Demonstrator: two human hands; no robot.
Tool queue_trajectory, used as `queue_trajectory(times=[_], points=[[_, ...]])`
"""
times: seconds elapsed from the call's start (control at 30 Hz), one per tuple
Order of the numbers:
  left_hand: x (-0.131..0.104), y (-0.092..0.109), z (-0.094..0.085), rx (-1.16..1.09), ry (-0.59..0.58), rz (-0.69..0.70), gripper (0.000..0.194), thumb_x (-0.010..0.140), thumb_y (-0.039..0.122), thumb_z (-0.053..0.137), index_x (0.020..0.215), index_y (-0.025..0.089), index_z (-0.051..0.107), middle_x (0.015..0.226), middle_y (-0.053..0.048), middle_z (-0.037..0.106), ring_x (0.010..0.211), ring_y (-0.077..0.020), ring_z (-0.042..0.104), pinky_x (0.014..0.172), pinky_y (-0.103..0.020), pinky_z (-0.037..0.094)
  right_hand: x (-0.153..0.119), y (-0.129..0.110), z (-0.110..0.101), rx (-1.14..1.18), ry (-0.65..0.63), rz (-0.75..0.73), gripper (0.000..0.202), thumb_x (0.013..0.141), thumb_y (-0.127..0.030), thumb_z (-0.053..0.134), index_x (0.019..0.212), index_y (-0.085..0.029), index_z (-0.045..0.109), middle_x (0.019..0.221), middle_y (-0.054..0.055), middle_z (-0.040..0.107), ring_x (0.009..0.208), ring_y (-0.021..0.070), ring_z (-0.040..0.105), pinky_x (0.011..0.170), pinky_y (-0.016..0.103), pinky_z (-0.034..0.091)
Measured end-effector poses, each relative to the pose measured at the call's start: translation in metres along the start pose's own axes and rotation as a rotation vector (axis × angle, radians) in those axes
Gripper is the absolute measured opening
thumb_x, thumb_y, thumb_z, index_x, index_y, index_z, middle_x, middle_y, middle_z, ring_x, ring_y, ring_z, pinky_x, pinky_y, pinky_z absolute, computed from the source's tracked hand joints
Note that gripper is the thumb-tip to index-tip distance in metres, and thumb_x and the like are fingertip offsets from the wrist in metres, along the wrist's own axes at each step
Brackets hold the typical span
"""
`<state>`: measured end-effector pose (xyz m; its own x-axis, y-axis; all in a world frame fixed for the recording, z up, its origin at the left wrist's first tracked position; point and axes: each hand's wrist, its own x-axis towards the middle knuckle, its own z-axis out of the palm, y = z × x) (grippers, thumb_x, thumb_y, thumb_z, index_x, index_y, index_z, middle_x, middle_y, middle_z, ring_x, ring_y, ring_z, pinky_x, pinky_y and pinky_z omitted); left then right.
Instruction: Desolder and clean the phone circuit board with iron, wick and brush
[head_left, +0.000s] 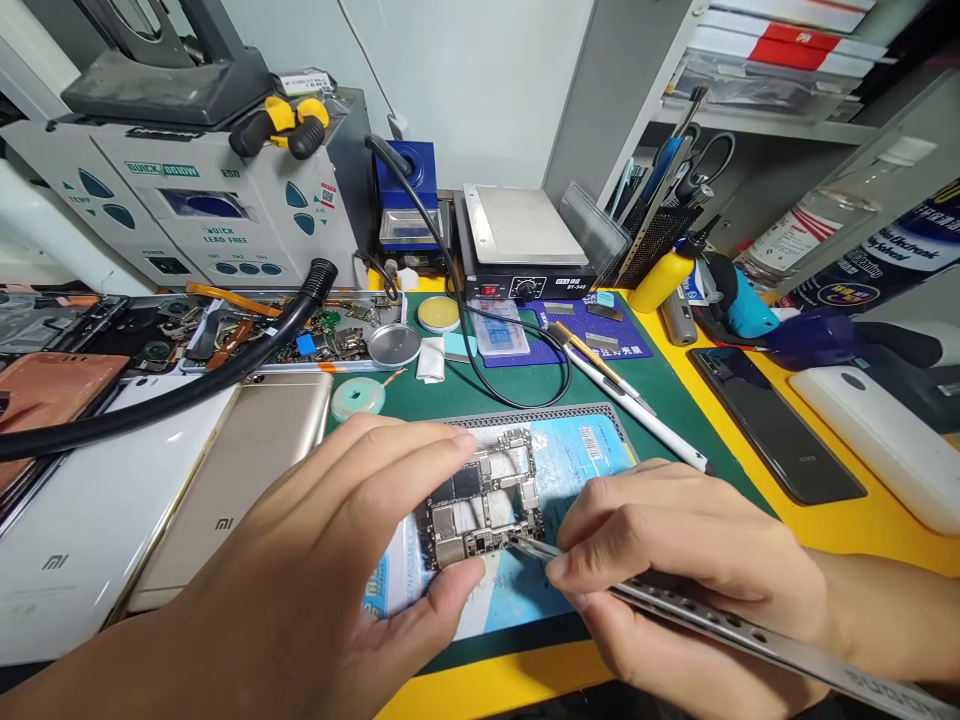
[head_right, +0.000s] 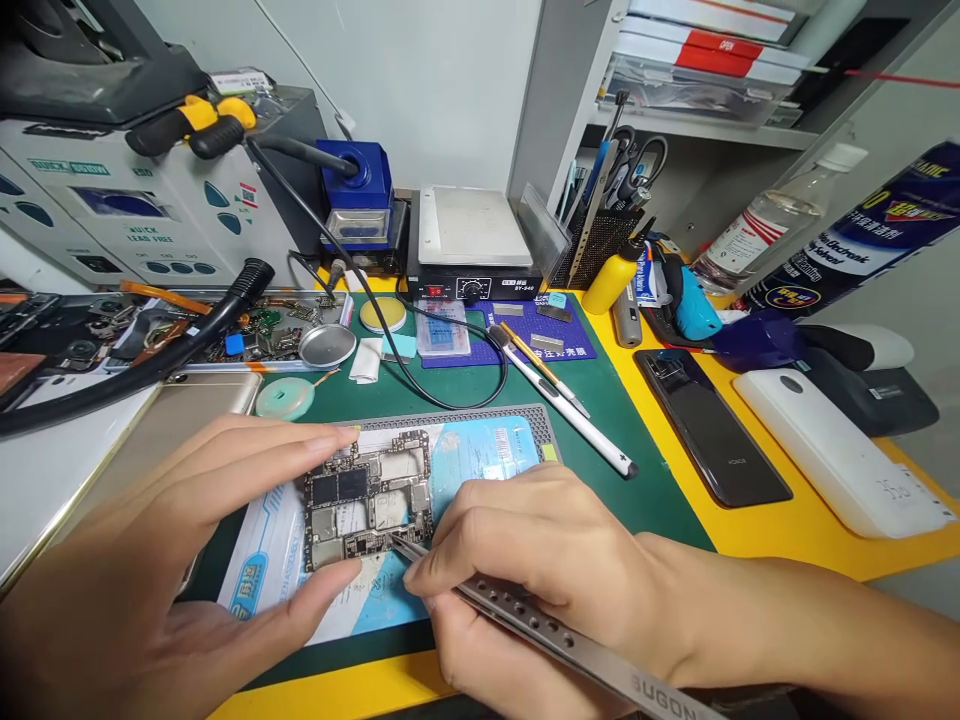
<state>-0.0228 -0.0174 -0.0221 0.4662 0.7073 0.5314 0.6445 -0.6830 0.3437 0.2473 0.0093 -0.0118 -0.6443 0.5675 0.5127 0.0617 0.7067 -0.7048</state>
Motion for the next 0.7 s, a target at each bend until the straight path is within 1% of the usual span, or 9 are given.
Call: queue_trajectory(times=[0.13,0.27,0.33,0.4,0.43,0.47,0.6,0.7], points=[[0.0,-0.0001,0.0004,0.011,0.017,0.017,0.044,0.1,0.016,0.068,0.141,0.016,0.055,0.137,-0.007,0.069,0.13,-0.0161,0.062,0.125,-0.03,0.042,0.0003,-0.0019,-0.001,-0.041,-0.007,-0.019,0.024,0.082,0.006,0.066,0.099,-0.008,0.076,0.076,0.008,0.074,0.064,0.0157,0.066,0.057,0.027,0.05],[-0.0034,0.0004,-0.0011,0.007,0.009,0.052,0.048,0.101,0.014,0.069,0.145,0.016,0.052,0.142,-0.008,0.066,0.135,-0.0175,0.059,0.124,-0.033,0.045,-0.0018,-0.0037,-0.0021,-0.075,-0.052,-0.032,0.023,0.082,0.004,0.066,0.098,-0.01,0.075,0.077,0.008,0.074,0.063,0.0161,0.066,0.055,0.028,0.05],[-0.0045,0.0006,-0.0017,0.011,0.009,0.064,0.048,0.101,0.014,0.069,0.146,0.016,0.052,0.142,-0.008,0.066,0.135,-0.0175,0.059,0.125,-0.033,0.044,-0.004,-0.005,-0.0009,-0.122,0.001,0.004,0.023,0.081,0.003,0.066,0.096,-0.013,0.074,0.076,0.006,0.073,0.061,0.0159,0.066,0.055,0.029,0.051],[-0.0046,0.0004,-0.0017,0.012,0.017,0.055,0.047,0.101,0.015,0.07,0.145,0.014,0.053,0.14,-0.009,0.067,0.133,-0.0171,0.06,0.126,-0.032,0.043,-0.0055,-0.0064,0.0009,-0.17,0.086,0.06,0.023,0.081,0.003,0.068,0.095,-0.015,0.074,0.075,0.004,0.072,0.062,0.0156,0.068,0.058,0.029,0.053],[-0.0045,0.0002,-0.0015,0.011,0.022,0.047,0.047,0.101,0.016,0.07,0.144,0.014,0.053,0.138,-0.008,0.068,0.132,-0.0169,0.06,0.126,-0.032,0.042,-0.0056,-0.0068,0.0015,-0.18,0.107,0.076,0.023,0.082,0.002,0.069,0.095,-0.016,0.074,0.076,0.003,0.073,0.062,0.0156,0.069,0.058,0.029,0.054],[-0.0042,-0.0001,-0.0013,0.013,0.023,0.037,0.047,0.1,0.016,0.071,0.144,0.014,0.054,0.137,-0.008,0.068,0.131,-0.0169,0.06,0.127,-0.032,0.041,-0.0051,-0.0069,0.0018,-0.175,0.104,0.071,0.023,0.082,0.002,0.069,0.096,-0.016,0.074,0.076,0.003,0.074,0.063,0.0156,0.071,0.059,0.029,0.054],[-0.0037,-0.0018,-0.0005,0.016,0.022,0.013,0.047,0.1,0.018,0.071,0.144,0.016,0.054,0.137,-0.007,0.069,0.13,-0.0172,0.062,0.127,-0.034,0.042,-0.0009,-0.0052,-0.0007,-0.14,0.003,-0.026,0.024,0.083,0.004,0.068,0.1,-0.011,0.075,0.077,0.006,0.076,0.065,0.0158,0.073,0.057,0.026,0.056],[-0.0043,-0.0028,0.0006,0.014,0.024,0.01,0.047,0.1,0.019,0.071,0.144,0.016,0.055,0.137,-0.006,0.07,0.13,-0.0172,0.063,0.126,-0.034,0.043,-0.0013,-0.0042,-0.0016,-0.157,-0.007,-0.057,0.023,0.085,0.005,0.066,0.102,-0.008,0.076,0.077,0.007,0.077,0.068,0.0169,0.075,0.059,0.026,0.058]])
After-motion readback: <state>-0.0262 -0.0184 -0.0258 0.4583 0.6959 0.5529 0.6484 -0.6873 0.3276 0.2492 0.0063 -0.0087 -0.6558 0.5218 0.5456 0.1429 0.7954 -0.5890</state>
